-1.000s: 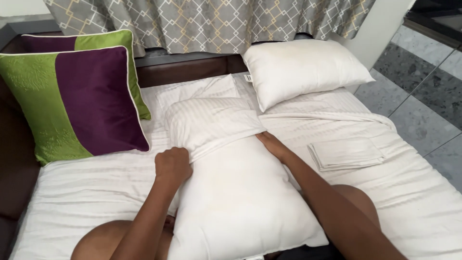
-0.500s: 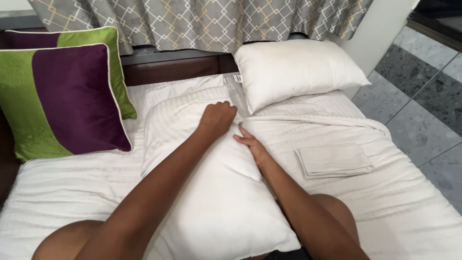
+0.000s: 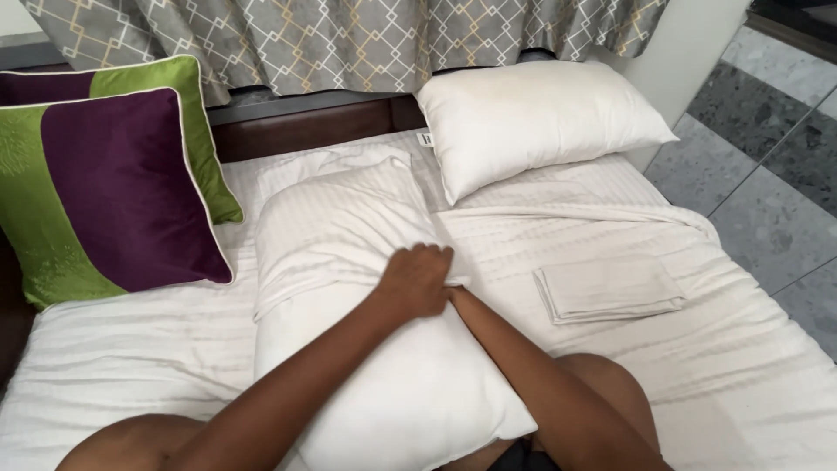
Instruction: The person sits on a bed and puts white pillowcases onto two white pillows. They insert each pillow into a case, smooth the fabric, and adjust the corners before placing the finished pillows on the bed.
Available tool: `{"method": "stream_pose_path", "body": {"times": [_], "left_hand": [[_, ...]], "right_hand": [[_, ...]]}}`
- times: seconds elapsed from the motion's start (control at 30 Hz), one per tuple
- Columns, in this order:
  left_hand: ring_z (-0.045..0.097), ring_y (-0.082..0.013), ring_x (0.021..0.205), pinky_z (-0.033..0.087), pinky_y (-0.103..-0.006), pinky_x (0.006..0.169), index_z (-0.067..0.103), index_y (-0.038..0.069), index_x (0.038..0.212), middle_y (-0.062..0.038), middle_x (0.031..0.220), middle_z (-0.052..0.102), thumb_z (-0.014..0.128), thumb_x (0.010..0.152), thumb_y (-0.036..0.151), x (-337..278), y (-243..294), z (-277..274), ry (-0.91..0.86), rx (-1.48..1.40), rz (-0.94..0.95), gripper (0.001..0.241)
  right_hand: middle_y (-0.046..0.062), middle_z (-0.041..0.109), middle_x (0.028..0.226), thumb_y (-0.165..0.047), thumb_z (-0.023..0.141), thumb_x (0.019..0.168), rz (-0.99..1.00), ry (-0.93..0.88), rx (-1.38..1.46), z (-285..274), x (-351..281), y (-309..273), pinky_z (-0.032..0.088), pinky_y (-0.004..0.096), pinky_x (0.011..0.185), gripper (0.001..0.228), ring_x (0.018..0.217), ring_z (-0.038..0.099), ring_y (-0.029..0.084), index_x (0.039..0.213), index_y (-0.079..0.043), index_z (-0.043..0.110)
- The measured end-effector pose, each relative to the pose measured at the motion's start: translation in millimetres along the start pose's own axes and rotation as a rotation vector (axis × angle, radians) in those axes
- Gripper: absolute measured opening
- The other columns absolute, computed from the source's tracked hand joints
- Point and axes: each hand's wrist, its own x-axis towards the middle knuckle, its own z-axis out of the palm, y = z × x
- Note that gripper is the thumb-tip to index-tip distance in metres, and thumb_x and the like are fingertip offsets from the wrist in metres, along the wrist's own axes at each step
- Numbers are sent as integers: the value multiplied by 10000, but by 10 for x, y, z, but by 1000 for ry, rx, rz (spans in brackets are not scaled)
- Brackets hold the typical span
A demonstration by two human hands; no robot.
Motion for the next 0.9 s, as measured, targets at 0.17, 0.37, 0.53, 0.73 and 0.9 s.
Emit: {"method": "stream_pose_path", "body": {"times": [0.17,0.37,0.53,0.73,0.9], "left_hand": [[634,-344,1065,500,-516,884,642,16,1122,-176,1072,682,722,759,90,-196,-357,-28,132,214,-58,379],[561,-370,1169,517,-550,870,557,-24,1279,-220,1264,585,777,679,108,-808,-1094,-75,302,349,-260,652],[657,-382,1139,564,-434,946,480,-67,1365,-281,1268,653,692,867,205,-1564,-1937,143,197,-132,-841,606],[676,-212,1080,519,-341,937,613,3,1396,-135,1239,731,553,967,226,-1629,-1914,216,341,-1122,-764,488],[670,-206,1043,526,-308,913,608,-15,1362,-137,1196,738,494,933,100,-1422,-2011,313,682,-1010,-515,459]], "right_hand": [[116,601,1389,-307,511,1067,-84,-240,-509,-150,251,-507,455,378,1094,370,1310,536,239,1377,-113,571],[142,548,1508,-261,570,1022,-140,-143,-632,-100,135,-781,390,369,1163,496,1384,484,273,1457,-26,539],[126,558,1488,-286,572,1017,-294,-146,-885,-437,406,-420,401,354,1151,488,1373,498,254,1421,-13,573],[128,632,1429,-328,514,1067,-338,-48,-758,-961,1053,-264,471,327,1119,467,1302,566,241,1389,-4,609],[155,578,1401,-337,557,1007,-403,-24,-1002,-645,785,-1213,461,330,1069,511,1263,539,262,1382,11,550]]}}
